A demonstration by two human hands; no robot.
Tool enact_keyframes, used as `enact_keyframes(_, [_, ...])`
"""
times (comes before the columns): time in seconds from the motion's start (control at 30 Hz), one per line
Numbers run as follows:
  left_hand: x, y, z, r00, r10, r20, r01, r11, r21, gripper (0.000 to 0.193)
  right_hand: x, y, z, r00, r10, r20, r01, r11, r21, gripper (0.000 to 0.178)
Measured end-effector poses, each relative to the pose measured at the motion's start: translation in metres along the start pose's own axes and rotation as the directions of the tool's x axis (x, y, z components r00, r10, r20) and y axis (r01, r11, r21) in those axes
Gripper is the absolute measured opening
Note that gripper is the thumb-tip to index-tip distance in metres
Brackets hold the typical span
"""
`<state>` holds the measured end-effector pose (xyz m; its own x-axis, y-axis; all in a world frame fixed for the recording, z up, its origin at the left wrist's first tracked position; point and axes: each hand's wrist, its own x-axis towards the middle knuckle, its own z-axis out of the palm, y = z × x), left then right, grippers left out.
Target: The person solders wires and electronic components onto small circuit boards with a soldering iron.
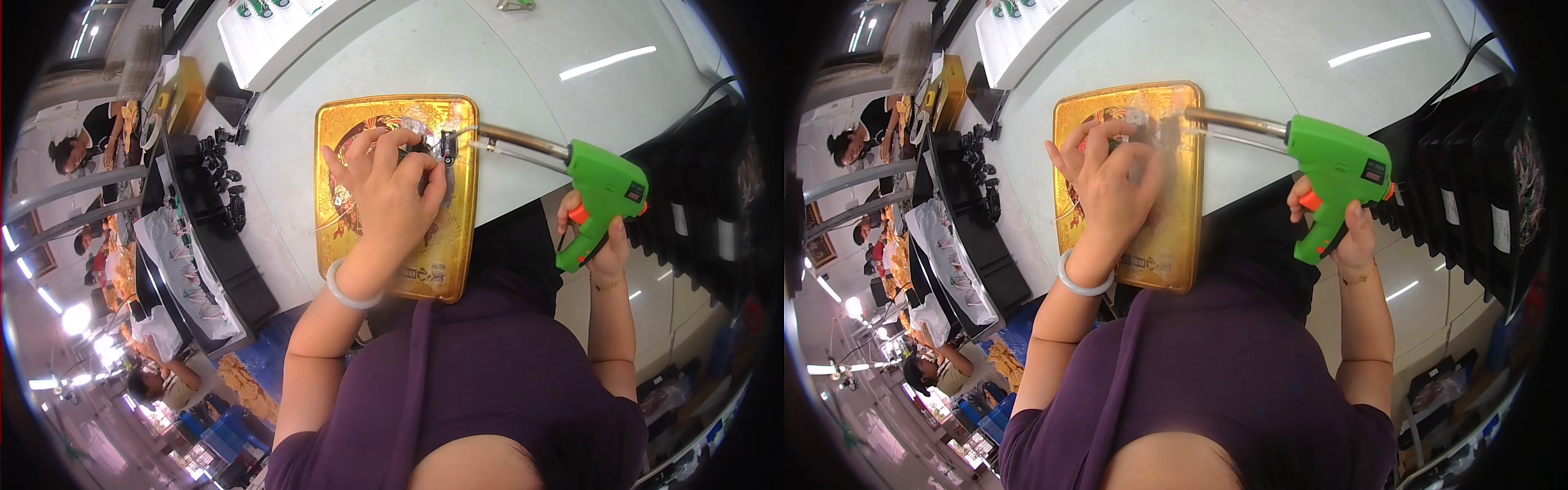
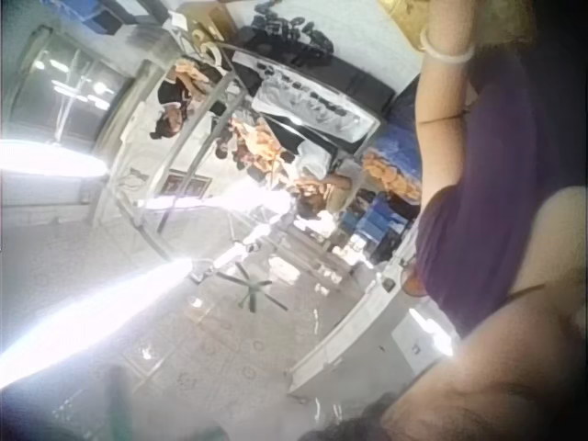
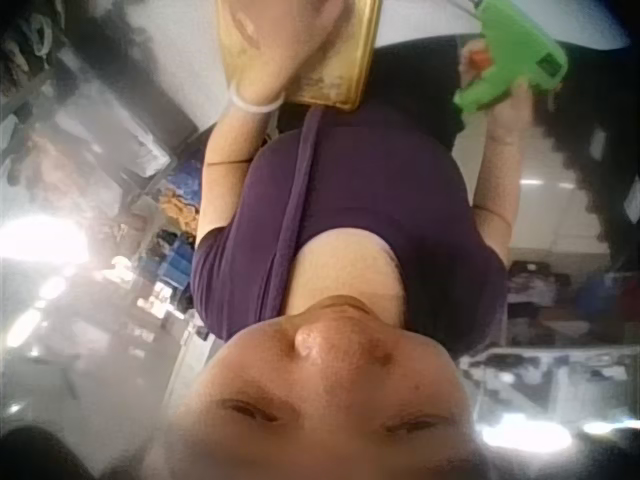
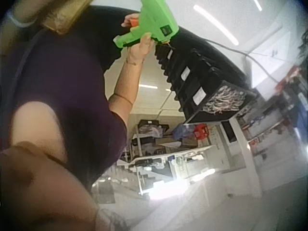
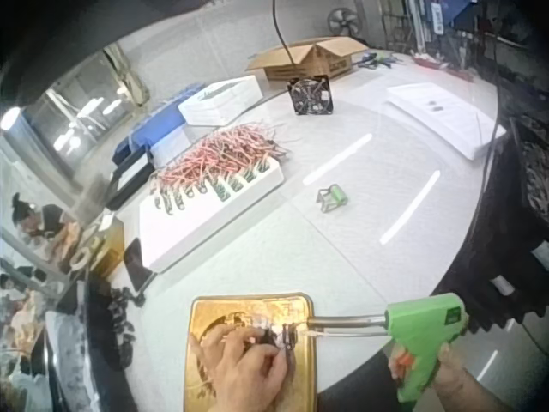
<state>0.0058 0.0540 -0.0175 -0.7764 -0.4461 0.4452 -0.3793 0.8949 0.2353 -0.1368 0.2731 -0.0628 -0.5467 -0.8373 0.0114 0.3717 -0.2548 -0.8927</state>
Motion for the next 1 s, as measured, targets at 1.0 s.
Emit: enact_keyframes(1.0, [0.01, 0.003, -0.016, 0.99, -0.127, -0.062, 0.125, 0.992, -0.032, 0.025, 0.077, 0.023, 0.053, 0.989, 0.105, 0.104, -0.146, 0.778, 0.611, 0.056])
